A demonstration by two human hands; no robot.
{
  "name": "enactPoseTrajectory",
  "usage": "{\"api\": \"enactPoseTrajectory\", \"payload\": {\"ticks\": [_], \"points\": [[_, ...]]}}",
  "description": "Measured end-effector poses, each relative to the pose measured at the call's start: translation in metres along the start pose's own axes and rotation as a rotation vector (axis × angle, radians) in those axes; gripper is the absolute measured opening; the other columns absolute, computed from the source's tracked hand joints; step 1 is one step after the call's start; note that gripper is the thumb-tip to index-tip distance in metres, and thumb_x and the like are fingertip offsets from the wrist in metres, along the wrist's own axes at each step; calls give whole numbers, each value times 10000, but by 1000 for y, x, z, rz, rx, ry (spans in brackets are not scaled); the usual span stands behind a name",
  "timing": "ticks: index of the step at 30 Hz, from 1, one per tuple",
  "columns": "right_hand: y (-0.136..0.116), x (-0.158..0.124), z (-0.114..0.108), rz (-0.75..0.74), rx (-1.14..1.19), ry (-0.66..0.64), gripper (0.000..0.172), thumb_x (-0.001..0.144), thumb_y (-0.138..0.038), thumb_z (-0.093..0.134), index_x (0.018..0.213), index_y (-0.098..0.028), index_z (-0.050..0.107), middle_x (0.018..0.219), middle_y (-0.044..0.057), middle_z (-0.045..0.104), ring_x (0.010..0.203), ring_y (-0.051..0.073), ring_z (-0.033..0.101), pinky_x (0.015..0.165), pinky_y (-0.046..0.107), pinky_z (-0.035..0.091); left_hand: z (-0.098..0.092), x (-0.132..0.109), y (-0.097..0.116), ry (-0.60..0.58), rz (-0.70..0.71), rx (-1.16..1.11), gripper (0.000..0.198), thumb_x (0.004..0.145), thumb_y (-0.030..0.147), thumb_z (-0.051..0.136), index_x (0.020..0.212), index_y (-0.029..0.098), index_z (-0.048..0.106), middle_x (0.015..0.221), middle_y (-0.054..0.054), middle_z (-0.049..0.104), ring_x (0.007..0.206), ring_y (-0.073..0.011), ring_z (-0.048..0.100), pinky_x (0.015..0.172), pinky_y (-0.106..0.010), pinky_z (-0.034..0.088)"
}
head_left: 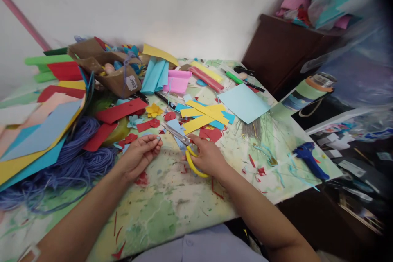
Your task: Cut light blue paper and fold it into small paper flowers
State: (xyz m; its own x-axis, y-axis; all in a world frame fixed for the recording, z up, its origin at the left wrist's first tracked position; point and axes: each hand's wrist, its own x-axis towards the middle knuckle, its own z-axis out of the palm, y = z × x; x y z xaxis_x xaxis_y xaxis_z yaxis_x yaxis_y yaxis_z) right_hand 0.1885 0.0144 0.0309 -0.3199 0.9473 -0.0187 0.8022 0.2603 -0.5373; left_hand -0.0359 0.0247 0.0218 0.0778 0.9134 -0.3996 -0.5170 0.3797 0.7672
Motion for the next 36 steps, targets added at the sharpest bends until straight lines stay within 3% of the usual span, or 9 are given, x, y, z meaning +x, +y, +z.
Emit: {"api": "enactPoseTrajectory", "payload": {"ticks": [11,17,29,36], "points": [[-2,-2,2,-61,-46,12,577,781,-395,597,1318,-231,464,1192,89,642,1041,262,612,806,329,472,5,-4,-5,-9,26,-36,169,693,3,685,788,132,630,723,-51,673,620,-82,623,605,-138,537],[-3,-5,5,-127,-115,14,591,771,-401,585,1314,-205,458,1110,99,672,977,264,636,764,324,477,9,-7,-9,-63,38,5,181,655,57,745,781,133,641,690,-32,676,582,-78,614,583,-143,526],[-4,-5,7,-187,-124,-14,589,758,-360,608,1302,-197,450,1081,97,673,1052,257,593,836,330,457,17,-9,-19,6,130,-45,243,573,100,821,742,170,661,747,26,646,718,-76,604,713,-156,523],[-4,-5,6,-198,-112,-21,606,769,-394,588,1321,-188,442,1078,96,673,1050,265,597,829,335,461,16,-9,-22,6,140,-85,201,605,84,797,739,174,677,769,18,642,723,-77,598,711,-153,521]]}}
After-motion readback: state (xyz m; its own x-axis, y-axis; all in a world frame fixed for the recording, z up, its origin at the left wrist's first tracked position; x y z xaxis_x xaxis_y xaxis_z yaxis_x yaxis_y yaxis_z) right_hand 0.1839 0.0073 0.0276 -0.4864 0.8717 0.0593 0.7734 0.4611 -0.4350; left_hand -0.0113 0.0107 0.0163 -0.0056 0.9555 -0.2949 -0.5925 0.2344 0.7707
